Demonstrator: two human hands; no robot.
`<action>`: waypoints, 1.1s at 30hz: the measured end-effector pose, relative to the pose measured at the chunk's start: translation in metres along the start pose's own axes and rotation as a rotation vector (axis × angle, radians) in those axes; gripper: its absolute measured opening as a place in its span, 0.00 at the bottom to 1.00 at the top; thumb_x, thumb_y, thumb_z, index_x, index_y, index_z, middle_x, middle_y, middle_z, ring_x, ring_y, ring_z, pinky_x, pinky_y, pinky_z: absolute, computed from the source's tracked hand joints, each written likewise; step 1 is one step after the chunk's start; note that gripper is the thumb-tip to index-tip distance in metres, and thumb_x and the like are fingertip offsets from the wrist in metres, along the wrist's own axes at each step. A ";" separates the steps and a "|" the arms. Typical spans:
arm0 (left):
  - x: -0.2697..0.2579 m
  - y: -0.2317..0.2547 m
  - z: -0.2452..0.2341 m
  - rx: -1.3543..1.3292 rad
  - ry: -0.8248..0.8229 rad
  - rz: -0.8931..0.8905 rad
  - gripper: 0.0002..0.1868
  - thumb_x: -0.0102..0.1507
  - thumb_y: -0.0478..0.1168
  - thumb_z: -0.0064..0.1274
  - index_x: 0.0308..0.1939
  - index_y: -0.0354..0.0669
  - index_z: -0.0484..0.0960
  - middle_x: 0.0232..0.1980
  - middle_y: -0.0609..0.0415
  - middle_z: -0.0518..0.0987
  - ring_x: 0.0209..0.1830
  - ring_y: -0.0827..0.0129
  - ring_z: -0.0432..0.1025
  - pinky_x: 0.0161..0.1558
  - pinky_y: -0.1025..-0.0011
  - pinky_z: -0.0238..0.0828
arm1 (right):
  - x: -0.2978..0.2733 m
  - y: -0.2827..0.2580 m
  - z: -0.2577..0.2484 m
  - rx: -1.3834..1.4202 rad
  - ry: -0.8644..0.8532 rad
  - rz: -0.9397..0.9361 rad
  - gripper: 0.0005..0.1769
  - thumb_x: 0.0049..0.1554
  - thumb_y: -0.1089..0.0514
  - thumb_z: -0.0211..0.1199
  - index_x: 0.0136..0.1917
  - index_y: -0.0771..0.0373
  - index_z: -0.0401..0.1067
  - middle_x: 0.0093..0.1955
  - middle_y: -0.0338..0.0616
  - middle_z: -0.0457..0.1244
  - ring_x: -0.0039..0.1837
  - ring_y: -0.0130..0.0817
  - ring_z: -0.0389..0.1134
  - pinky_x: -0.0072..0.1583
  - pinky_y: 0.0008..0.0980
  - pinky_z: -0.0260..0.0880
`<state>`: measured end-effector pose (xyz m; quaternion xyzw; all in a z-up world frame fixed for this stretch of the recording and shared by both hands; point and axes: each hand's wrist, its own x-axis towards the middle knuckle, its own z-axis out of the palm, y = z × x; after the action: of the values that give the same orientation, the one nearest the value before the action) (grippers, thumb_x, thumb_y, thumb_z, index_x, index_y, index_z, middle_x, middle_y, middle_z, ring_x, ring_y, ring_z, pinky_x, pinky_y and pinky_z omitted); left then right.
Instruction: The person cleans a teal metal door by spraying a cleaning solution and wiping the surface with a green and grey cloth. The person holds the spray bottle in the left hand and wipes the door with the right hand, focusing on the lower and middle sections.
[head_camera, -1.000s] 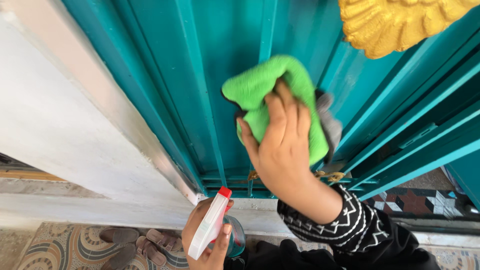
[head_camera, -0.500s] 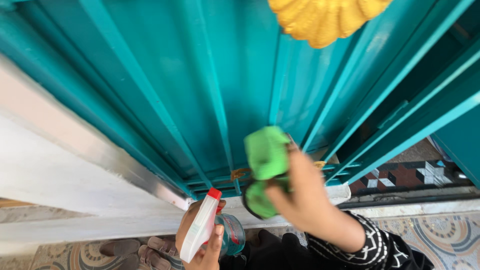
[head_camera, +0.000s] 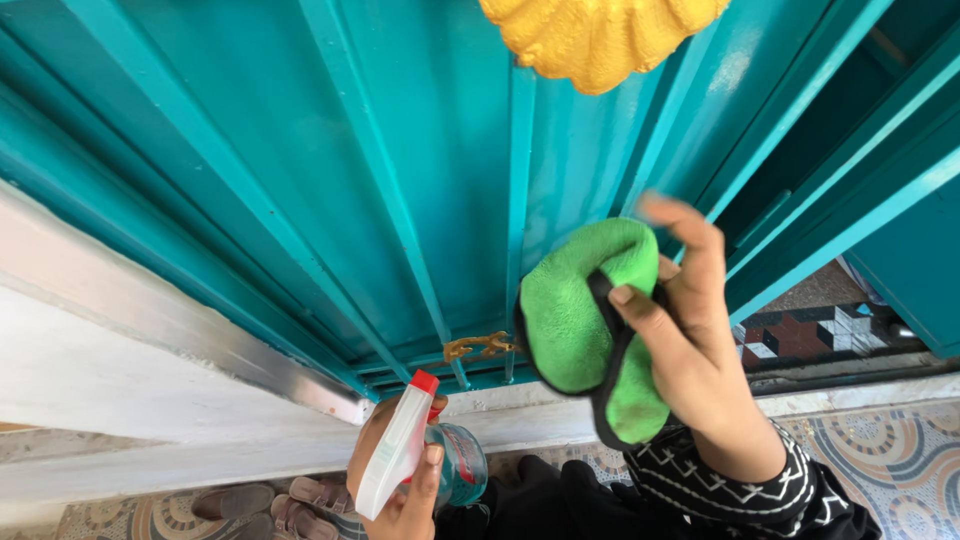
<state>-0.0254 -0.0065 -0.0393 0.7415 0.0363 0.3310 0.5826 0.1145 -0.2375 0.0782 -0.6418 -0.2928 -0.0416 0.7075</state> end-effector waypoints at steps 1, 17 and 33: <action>0.001 0.000 0.001 0.008 -0.001 0.004 0.26 0.61 0.46 0.57 0.57 0.29 0.80 0.49 0.40 0.85 0.52 0.54 0.80 0.57 0.57 0.73 | 0.001 -0.002 -0.002 0.038 0.004 0.019 0.26 0.62 0.70 0.50 0.71 0.62 0.53 0.57 0.40 0.61 0.58 0.23 0.62 0.61 0.25 0.63; 0.006 0.005 0.007 -0.023 -0.022 0.071 0.23 0.62 0.41 0.56 0.57 0.28 0.79 0.51 0.40 0.84 0.53 0.54 0.79 0.58 0.58 0.73 | 0.007 -0.035 -0.026 -0.309 -0.327 0.064 0.39 0.53 0.79 0.47 0.77 0.66 0.56 0.60 0.45 0.61 0.61 0.27 0.62 0.64 0.24 0.61; 0.005 0.008 -0.003 -0.018 0.013 -0.017 0.25 0.61 0.43 0.56 0.58 0.28 0.78 0.51 0.40 0.83 0.54 0.56 0.78 0.59 0.57 0.73 | 0.045 -0.082 -0.044 -1.050 -0.495 -0.415 0.22 0.45 0.70 0.48 0.54 0.66 0.69 0.58 0.51 0.66 0.63 0.44 0.67 0.65 0.47 0.67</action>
<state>-0.0257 -0.0046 -0.0294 0.7337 0.0433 0.3311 0.5918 0.1318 -0.2787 0.1709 -0.8247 -0.5076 -0.1668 0.1854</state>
